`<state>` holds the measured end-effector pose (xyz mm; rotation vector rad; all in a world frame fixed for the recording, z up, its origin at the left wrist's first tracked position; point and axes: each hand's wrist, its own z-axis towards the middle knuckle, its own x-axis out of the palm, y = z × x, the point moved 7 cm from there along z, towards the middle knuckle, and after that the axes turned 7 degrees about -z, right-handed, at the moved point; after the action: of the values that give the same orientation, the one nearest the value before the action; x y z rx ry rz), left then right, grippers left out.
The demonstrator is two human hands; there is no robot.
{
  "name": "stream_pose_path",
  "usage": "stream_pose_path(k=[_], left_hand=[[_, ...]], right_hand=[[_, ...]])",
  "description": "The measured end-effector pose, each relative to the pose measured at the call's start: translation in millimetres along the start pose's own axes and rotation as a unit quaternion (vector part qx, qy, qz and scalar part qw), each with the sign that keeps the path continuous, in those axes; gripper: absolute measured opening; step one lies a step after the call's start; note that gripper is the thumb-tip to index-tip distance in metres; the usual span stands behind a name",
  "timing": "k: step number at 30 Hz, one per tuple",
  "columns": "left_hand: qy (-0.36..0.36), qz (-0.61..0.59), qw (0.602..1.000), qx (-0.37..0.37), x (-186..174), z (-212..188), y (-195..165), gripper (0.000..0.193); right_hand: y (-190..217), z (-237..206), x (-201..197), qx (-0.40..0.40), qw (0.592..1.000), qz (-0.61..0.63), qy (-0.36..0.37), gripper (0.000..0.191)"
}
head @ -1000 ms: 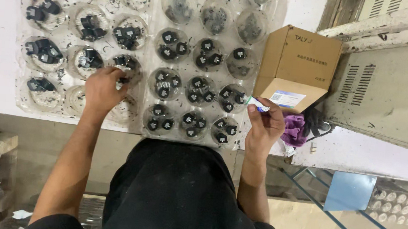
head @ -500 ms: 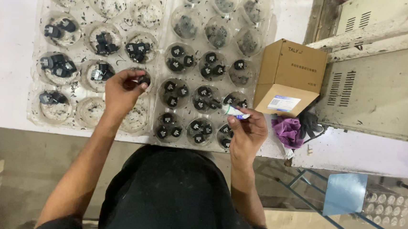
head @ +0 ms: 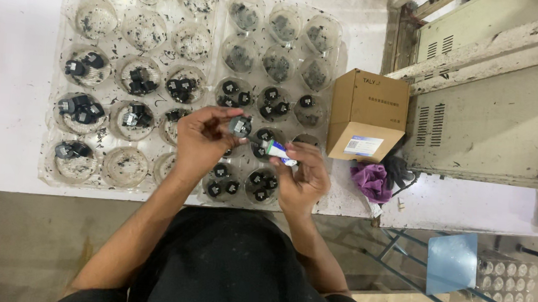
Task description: The person picks black plastic socket-like components one at a time from a tray, squeezes adhesive from a small tube onto each part, and places the treated part back into the tray, repeating this across many parts. At one point they move a filled tray aside and continue with another tray of parts.
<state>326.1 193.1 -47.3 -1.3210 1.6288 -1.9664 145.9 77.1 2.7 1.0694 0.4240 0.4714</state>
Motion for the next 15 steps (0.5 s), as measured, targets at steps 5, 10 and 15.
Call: stream_pose_path(k=[5,10,15], left_hand=[[0.001,-0.043,0.999,0.012,7.5,5.9,7.9,0.035],[0.000,-0.029,0.999,0.038,10.4,-2.0,8.3,0.038],[-0.003,-0.070,0.997,0.027,13.5,-2.7,10.4,0.037]], right_hand=[[-5.4,9.6,5.3,-0.013,1.000,-0.003,-0.014,0.037],[-4.0,8.3,1.3,-0.016,1.000,-0.018,-0.017,0.034],[9.2,12.3,-0.9,-0.054,0.996,-0.076,-0.013,0.030]])
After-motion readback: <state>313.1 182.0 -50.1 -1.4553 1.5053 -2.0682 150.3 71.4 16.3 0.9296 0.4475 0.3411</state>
